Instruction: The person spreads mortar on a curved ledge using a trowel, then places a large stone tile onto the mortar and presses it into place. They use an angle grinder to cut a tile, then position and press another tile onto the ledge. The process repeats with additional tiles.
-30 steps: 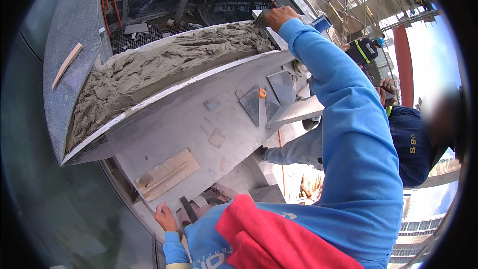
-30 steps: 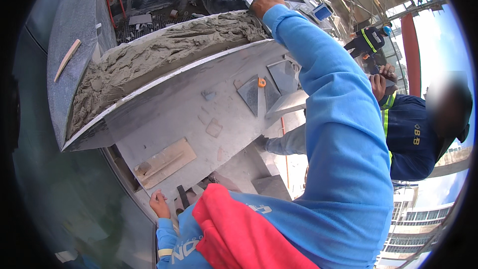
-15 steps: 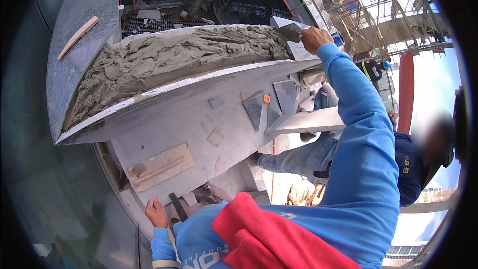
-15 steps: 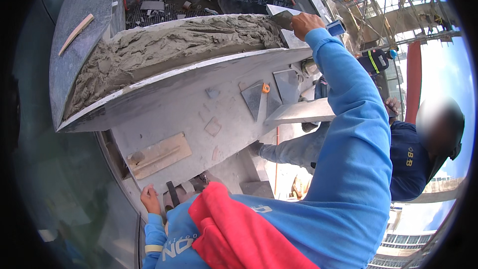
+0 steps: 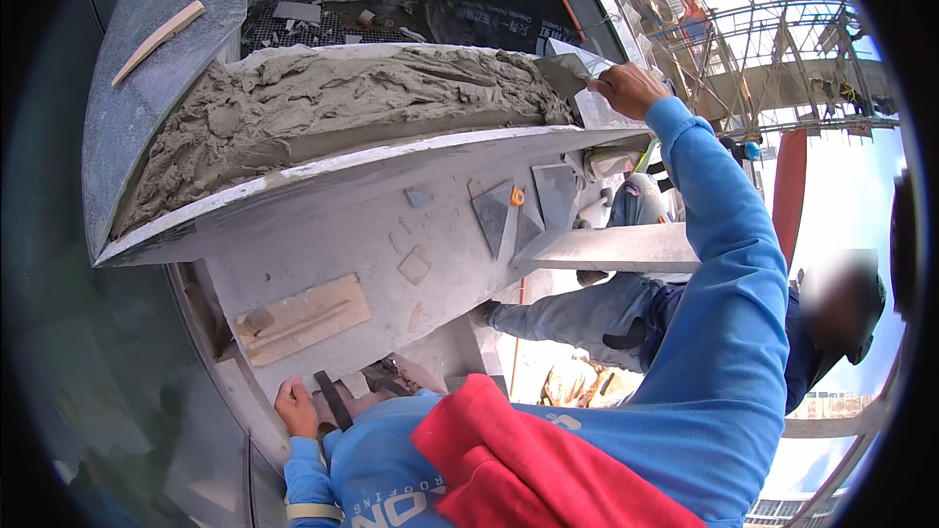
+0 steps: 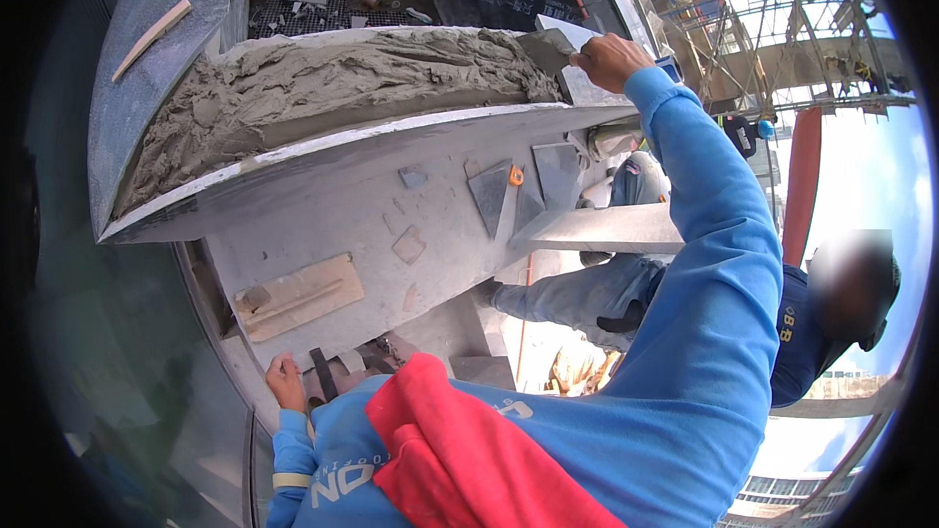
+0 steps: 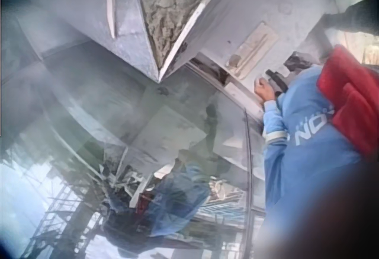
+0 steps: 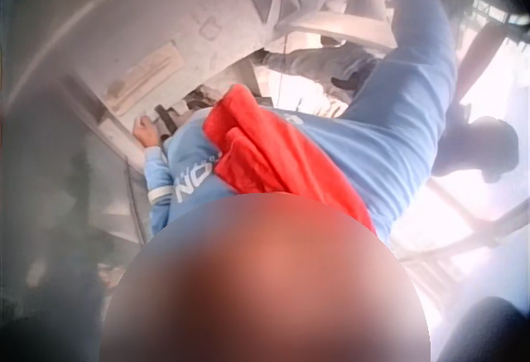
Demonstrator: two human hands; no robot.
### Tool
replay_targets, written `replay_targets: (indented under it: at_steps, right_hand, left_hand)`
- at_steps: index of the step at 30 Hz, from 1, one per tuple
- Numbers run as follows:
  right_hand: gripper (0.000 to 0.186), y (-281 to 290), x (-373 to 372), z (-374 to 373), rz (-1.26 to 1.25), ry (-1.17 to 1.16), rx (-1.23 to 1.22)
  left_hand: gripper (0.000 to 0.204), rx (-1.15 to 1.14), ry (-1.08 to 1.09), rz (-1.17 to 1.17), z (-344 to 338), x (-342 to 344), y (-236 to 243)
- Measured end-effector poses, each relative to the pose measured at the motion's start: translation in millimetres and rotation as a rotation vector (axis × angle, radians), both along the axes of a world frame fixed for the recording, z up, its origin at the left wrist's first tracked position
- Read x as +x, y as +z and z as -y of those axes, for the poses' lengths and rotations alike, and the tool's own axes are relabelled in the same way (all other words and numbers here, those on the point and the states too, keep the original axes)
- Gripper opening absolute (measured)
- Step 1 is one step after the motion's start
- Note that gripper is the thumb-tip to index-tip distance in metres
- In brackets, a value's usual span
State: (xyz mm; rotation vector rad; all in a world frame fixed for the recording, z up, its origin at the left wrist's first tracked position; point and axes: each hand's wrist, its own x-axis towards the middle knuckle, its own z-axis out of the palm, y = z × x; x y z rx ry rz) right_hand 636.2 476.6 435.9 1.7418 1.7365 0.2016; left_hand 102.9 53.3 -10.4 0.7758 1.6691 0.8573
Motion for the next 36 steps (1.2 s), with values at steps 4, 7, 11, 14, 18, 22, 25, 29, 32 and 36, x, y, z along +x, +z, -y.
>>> replay_targets:
  at_steps: [4, 7, 11, 14, 18, 22, 25, 29, 32, 36]
  right_hand:
    - [0.044, 0.5, -5.1, 2.7, 0.014, -0.006, 0.055]
    - [0.045, -6.1, -11.8, 12.9, 0.040, -0.040, 0.101]
    - [0.048, -16.9, -26.6, 26.8, 0.013, -0.011, 0.147]
    - [0.047, -19.3, -44.3, 25.1, 0.002, 0.082, 0.135]
    - [0.044, -20.1, -75.2, 12.8, -0.101, 0.173, 0.116]
    - [0.042, -16.3, -103.0, 7.8, -0.176, 0.161, 0.068]
    - [0.043, -12.8, -123.1, 6.4, -0.201, 0.220, 0.023]
    - [0.044, -15.4, -159.6, -1.2, -0.294, 0.204, 0.006]
    - [0.045, -21.1, -194.3, -9.8, -0.362, 0.239, 0.020]
    - [0.045, -26.7, -235.0, -14.5, -0.403, 0.325, -0.004]
  left_hand:
    - [0.023, -0.016, 0.014, 0.002, 1.3, 2.9, -5.4]
    - [0.023, -0.026, 0.042, 0.007, 4.4, 3.2, -6.7]
    - [0.024, -0.059, 0.070, 0.007, 12.3, -0.5, -3.9]
    - [0.024, -0.058, 0.076, 0.014, 17.3, -5.0, -1.3]
    - [0.024, 0.001, 0.055, 0.016, 19.4, -9.4, -2.0]
    - [0.024, 0.015, 0.090, 0.015, 21.6, -13.3, -5.3]
    - [0.024, 0.020, 0.115, 0.016, 28.2, -16.5, -6.9]
    - [0.024, 0.007, 0.160, 0.009, 36.2, -23.0, -5.6]
    - [0.024, 0.016, 0.196, 0.013, 42.8, -27.3, -2.0]
    - [0.025, 0.039, 0.219, 0.004, 53.1, -34.9, 3.0]
